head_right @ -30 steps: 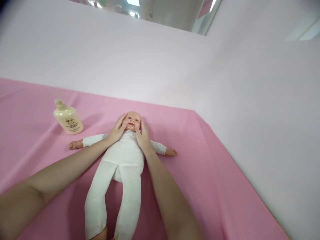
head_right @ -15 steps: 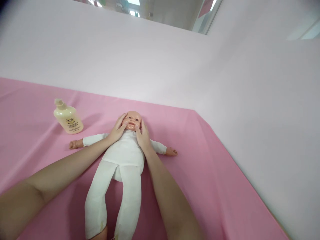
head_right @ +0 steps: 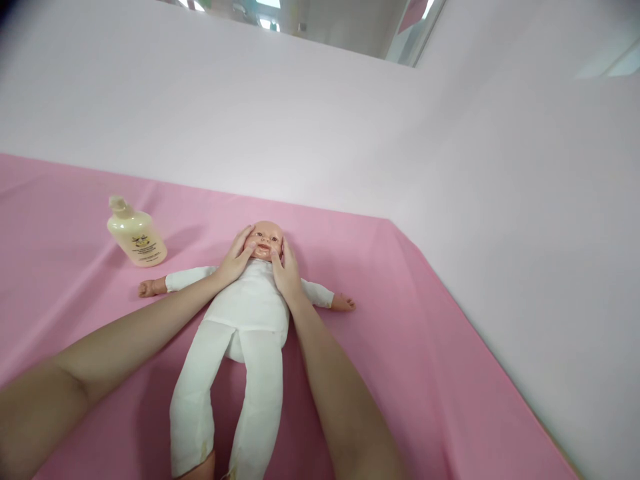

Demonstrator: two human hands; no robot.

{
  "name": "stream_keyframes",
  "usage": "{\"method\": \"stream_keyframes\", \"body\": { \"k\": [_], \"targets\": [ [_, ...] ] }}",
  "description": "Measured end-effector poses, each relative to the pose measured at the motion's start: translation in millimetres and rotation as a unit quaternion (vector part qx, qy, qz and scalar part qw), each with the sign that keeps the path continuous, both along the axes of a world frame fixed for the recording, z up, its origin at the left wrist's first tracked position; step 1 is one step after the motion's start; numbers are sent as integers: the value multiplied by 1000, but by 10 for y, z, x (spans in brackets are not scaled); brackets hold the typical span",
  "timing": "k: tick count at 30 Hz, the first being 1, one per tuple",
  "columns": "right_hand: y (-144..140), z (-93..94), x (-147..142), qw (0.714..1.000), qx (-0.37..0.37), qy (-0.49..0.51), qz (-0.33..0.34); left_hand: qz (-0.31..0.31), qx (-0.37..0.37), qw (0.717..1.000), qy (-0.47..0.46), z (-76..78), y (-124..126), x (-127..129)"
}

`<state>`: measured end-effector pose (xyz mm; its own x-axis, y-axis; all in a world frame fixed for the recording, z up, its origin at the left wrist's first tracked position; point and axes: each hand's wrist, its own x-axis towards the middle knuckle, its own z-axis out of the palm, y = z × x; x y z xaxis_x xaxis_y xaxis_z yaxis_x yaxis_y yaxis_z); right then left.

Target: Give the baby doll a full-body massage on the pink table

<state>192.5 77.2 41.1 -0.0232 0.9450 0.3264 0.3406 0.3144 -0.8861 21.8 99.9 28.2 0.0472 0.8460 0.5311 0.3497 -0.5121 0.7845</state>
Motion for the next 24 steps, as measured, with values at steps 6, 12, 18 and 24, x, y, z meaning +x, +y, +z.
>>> {"method": "stream_keyframes", "body": {
  "k": [6, 12, 18, 24],
  "targets": [
    [3, -5, -7, 1000, 6, 5, -4, 3, 1, 1000, 1, -9, 8, 0],
    [6, -3, -7, 1000, 8, 7, -2, 1, -5, 1000, 1, 7, -1, -7],
    [8, -8, -8, 1000, 9, 6, 1, -6, 1, 1000, 6, 29, -18, -10],
    [25, -33, -3, 1000, 7, 3, -4, -3, 4, 1000, 2, 21, -11, -3]
  ]
}}
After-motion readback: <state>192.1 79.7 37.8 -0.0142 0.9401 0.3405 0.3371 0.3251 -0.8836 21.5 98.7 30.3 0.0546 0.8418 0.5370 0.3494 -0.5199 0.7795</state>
